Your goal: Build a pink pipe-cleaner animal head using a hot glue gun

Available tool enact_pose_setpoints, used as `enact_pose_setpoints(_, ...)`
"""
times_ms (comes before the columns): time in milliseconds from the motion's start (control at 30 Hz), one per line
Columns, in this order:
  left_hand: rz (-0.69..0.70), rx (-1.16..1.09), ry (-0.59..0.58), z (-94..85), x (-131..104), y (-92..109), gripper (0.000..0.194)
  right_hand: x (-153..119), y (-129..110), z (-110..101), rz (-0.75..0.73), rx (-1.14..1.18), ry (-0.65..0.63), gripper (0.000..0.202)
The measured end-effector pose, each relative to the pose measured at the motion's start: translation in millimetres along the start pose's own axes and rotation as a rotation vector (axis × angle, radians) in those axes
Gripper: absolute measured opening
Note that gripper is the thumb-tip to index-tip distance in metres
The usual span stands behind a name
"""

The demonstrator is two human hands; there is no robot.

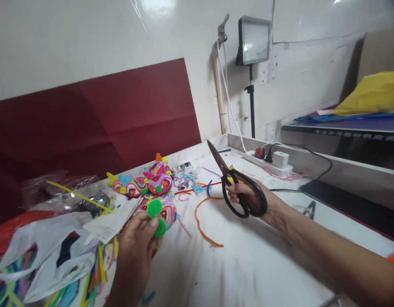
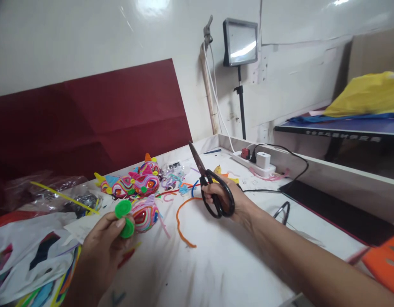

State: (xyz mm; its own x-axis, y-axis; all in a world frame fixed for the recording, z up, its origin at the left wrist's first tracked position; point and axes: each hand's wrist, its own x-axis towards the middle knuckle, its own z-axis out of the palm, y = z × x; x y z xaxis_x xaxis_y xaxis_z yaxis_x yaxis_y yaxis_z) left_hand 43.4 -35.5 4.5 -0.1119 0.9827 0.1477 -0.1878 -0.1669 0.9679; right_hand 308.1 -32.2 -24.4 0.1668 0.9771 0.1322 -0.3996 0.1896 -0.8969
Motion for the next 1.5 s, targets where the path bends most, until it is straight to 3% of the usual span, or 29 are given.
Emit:
enact_pose_setpoints(200, 0.199, -0.086, -0.117, 22.5, 24, 34, 0.025, 0, -11, 48, -0.030, 0.236, -0.150, 0.033)
enact_pose_setpoints(333, 0.286, -0.203, -0.131, 33.3, 43, 45, 0.025, 6, -15, 88, -0.140, 0.178, -0.307, 0.028)
enact_pose_setpoints(433, 0.327, -0.287, -0.098, 28.1, 57, 46, 0.025, 17, -14, 114, -0.195, 0.152, -0.313, 0.021)
enact_pose_setpoints(600, 0.363, -0.284, -0.021, 3.8, 74, 48, 0.027, 40, -3, 148, -0.207, 0.273, -0.301, 0.044)
enact_pose_setpoints(700, 0.363, -0.263, 0.007, -7.0, 77, 52, 0.026, 47, 9, 162, -0.183, 0.218, -0.296, 0.047)
enact_pose_setpoints(833, 0.336, -0.317, 0.004, -6.4, 76, 53, 0.026, 46, 16, 171, -0.213, 0.069, -0.230, 0.053)
enact_pose_setpoints(1000, 0.231, -0.384, -0.092, 8.0, 73, 41, 0.022, 42, 9, 169, -0.262, 0.028, -0.209, 0.061)
enact_pose_setpoints(1333, 0.142, -0.385, -0.170, 18.2, 67, 30, 0.018, 42, 1, 164, -0.292, -0.044, -0.186, 0.047)
enact_pose_setpoints(1500, 0.142, -0.412, -0.127, 15.6, 70, 30, 0.020, 47, 1, 159, -0.346, -0.123, -0.213, 0.045)
